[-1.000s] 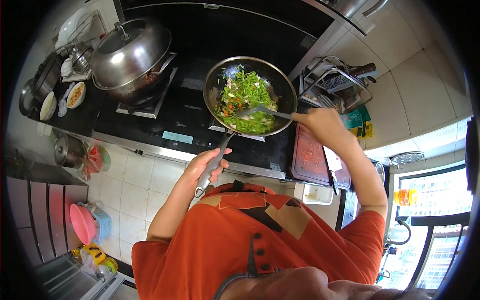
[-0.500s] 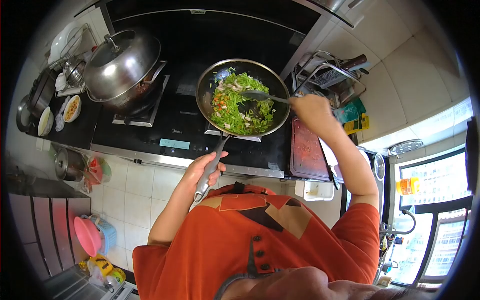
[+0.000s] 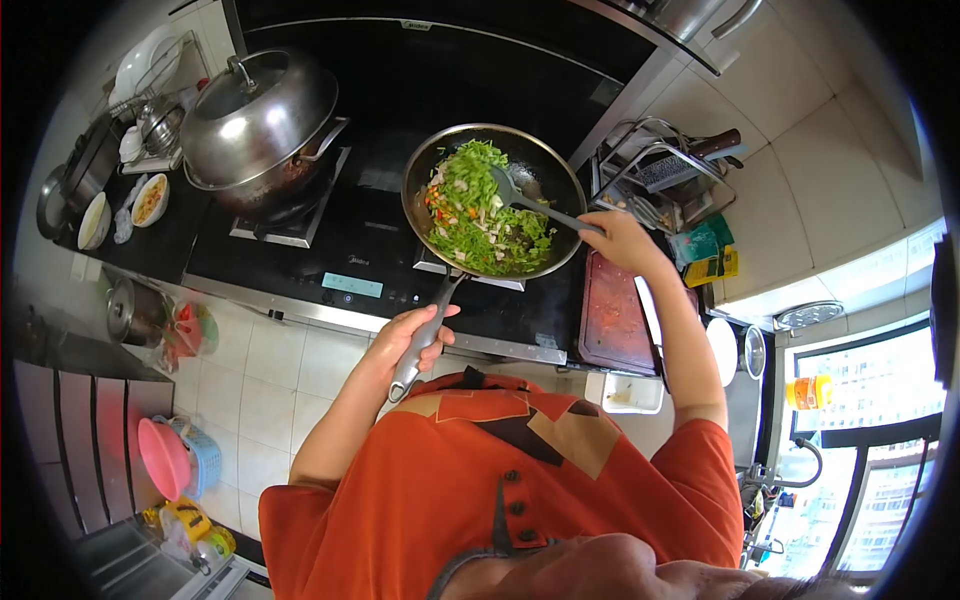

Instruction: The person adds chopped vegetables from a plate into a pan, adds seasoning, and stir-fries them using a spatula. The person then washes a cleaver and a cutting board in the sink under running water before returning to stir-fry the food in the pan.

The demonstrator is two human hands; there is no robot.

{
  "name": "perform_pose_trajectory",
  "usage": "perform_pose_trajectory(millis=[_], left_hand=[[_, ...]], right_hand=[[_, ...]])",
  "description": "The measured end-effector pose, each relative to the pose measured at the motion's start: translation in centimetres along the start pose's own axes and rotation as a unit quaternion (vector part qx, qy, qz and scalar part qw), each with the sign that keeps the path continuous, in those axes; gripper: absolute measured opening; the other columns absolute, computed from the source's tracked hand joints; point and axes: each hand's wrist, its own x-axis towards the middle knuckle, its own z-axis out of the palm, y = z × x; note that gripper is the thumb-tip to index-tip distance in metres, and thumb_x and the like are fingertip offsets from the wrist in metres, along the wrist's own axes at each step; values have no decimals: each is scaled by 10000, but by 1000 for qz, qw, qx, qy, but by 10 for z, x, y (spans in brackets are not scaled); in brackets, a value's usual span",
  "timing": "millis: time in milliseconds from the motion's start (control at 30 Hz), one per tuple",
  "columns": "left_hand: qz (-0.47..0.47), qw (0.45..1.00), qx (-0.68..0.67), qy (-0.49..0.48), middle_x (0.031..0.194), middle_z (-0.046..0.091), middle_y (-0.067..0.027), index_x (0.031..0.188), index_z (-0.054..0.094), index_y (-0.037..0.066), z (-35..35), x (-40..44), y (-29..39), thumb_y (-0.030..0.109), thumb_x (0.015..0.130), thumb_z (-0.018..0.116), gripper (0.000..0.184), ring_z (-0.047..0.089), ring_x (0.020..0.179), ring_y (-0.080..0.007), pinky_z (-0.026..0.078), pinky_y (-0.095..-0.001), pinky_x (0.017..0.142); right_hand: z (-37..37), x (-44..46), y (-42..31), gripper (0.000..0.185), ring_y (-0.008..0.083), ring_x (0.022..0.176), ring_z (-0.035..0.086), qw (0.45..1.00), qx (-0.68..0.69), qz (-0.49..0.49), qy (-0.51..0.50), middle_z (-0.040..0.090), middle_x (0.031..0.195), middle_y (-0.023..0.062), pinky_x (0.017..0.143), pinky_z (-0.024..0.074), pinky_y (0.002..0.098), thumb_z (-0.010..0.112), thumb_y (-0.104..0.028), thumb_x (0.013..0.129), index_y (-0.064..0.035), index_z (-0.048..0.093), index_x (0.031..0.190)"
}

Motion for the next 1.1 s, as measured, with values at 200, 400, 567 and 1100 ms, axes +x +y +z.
perform_pose_trajectory(millis=[200,400,567,1100], left_hand=[[4,1000,-5,10,804,622,-52,1281,503,40,6,-1,0,316,980,470,409,417,472,-63,310,-210,375],[1,1000,-4,6,809,625,-55,1279,503,43,4,0,-1,321,973,486,414,425,476,-64,314,-210,377],[0,1000,2,20,810,626,-57,1276,506,46,8,-2,1,325,969,494,415,428,479,-65,316,-208,380],[-34,999,-5,16,801,621,-57,1275,511,51,6,-2,9,332,957,506,424,440,500,-82,346,-230,402]], right_hand=[[-20,31,-13,211,359,832,643,962,-263,5,66,670,842,160,726,513,464,627,-236,830,-103,677,988],[17,44,-85,161,303,770,673,933,-339,-120,-6,663,748,131,640,533,413,631,-127,782,-90,659,935],[-28,-17,-116,195,291,626,652,906,-388,-163,-46,620,647,124,535,505,421,583,-102,805,-106,657,985],[2,-19,-141,216,223,745,689,906,-416,70,32,669,774,89,573,535,312,672,-52,709,-51,614,917]])
